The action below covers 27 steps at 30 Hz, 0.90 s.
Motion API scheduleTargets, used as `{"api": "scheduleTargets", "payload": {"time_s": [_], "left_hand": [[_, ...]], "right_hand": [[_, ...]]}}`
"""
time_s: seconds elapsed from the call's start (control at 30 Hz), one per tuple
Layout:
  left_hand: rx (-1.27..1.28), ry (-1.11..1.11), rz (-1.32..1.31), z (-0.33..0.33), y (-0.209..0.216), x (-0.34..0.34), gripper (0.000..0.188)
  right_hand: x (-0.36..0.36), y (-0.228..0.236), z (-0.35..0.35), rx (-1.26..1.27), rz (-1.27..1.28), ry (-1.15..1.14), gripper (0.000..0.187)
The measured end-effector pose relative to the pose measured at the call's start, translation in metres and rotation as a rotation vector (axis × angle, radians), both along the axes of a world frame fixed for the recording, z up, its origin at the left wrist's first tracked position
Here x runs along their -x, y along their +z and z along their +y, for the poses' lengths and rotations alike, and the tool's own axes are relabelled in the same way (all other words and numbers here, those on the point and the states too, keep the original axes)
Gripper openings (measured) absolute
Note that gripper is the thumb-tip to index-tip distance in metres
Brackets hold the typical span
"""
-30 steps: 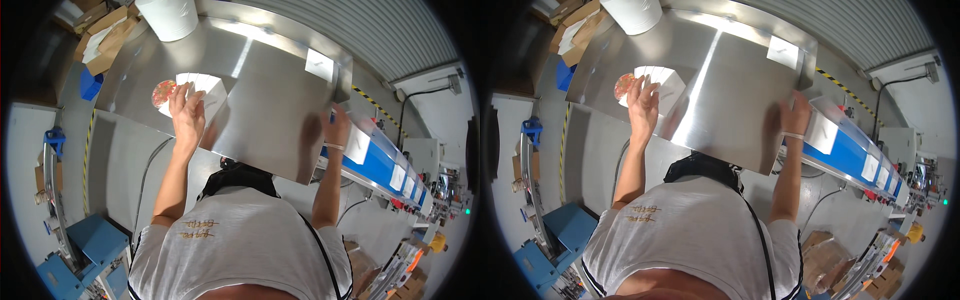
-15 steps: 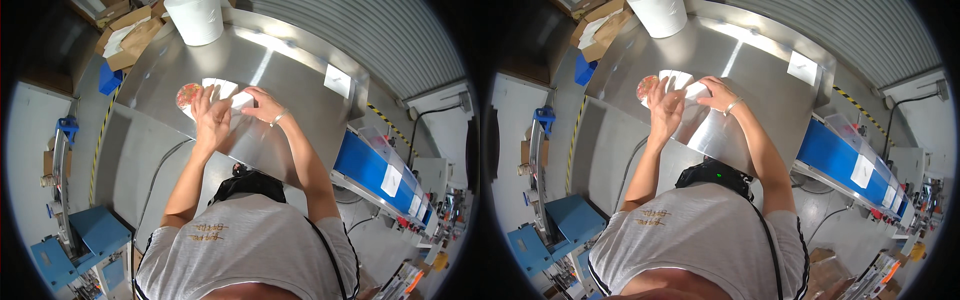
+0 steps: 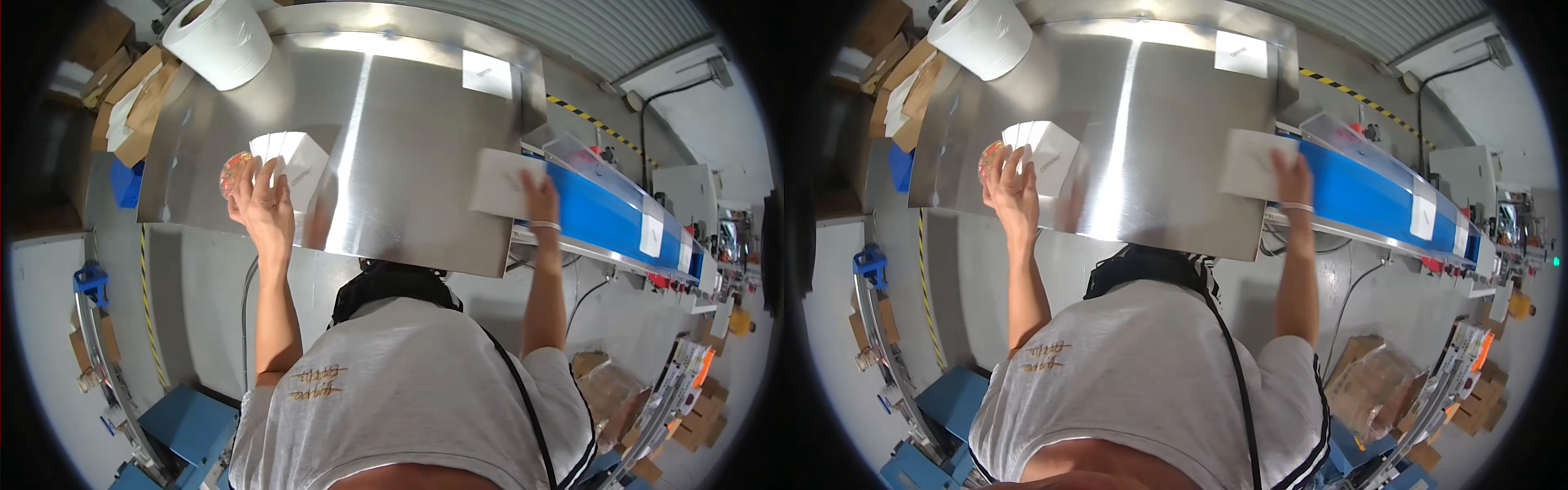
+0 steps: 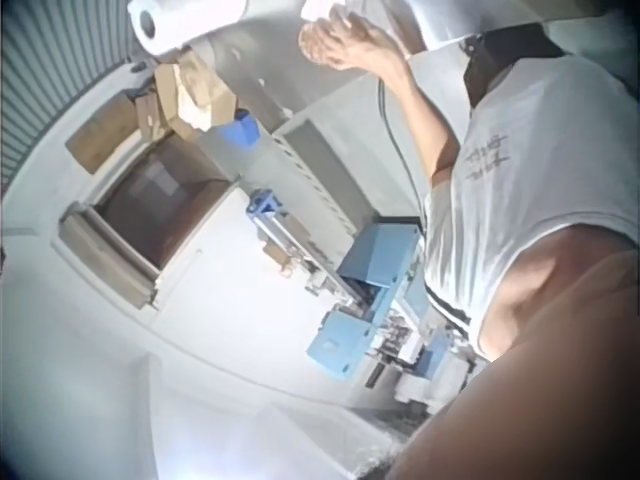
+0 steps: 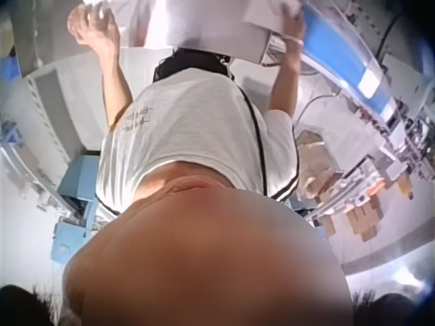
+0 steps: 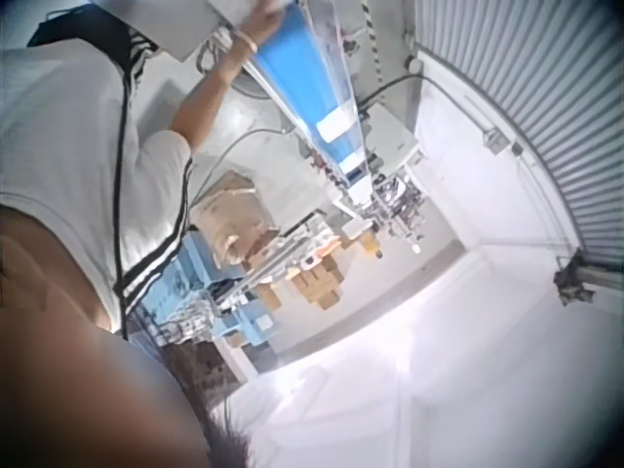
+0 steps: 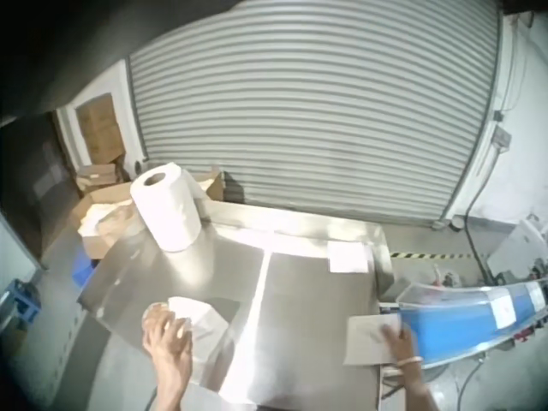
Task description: Transferring stacks of cut paper products from a machine output tray onto a moving conveyor belt.
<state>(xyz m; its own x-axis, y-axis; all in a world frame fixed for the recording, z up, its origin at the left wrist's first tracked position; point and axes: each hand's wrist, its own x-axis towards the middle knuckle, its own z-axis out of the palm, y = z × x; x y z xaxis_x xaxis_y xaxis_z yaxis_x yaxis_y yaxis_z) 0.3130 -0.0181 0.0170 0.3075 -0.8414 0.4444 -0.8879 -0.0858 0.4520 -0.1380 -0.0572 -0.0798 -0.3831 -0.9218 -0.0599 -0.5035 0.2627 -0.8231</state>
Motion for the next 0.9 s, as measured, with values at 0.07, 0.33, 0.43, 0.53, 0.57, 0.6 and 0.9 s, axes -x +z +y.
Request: {"api": "scheduleTargets", "payload": {"time_s": [0.07,0.33,0.43,0.53,0.57,0.6,0.9], "left_hand": [[0.034,-0.010,-0.030,-0.005,-0.003,0.003,0.029],[0.064,-0.016,0.050,0.002,0.002,-0.001,0.029],[0.047,-0.058,0.053,-0.003,-0.002,-0.001,0.029],[0.058,-0.085,0.024,0.001,0.003,-0.001,0.026],[0.054,-0.094,0.020,0.002,0.003,-0.001,0.026],[0.048,-0.098,0.014,0.004,0.004,-0.002,0.025],[-0.055,0.040,0.017,-0.001,0.013,-0.008,0.055]], "right_hand": [[0.101,-0.038,0.008,-0.179,0.467,0.037,0.063],[-0.018,0.034,-0.027,0.233,0.424,0.277,0.055],[-0.127,0.053,-0.045,0.227,0.074,0.723,0.047],[-0.211,0.079,-0.063,0.047,-0.129,0.981,0.054],[-0.232,0.081,-0.070,0.011,-0.154,1.055,0.055],[-0.250,0.085,-0.076,-0.012,-0.163,1.148,0.055],[-0.257,0.068,-0.073,-0.033,-0.260,1.214,0.044]]}}
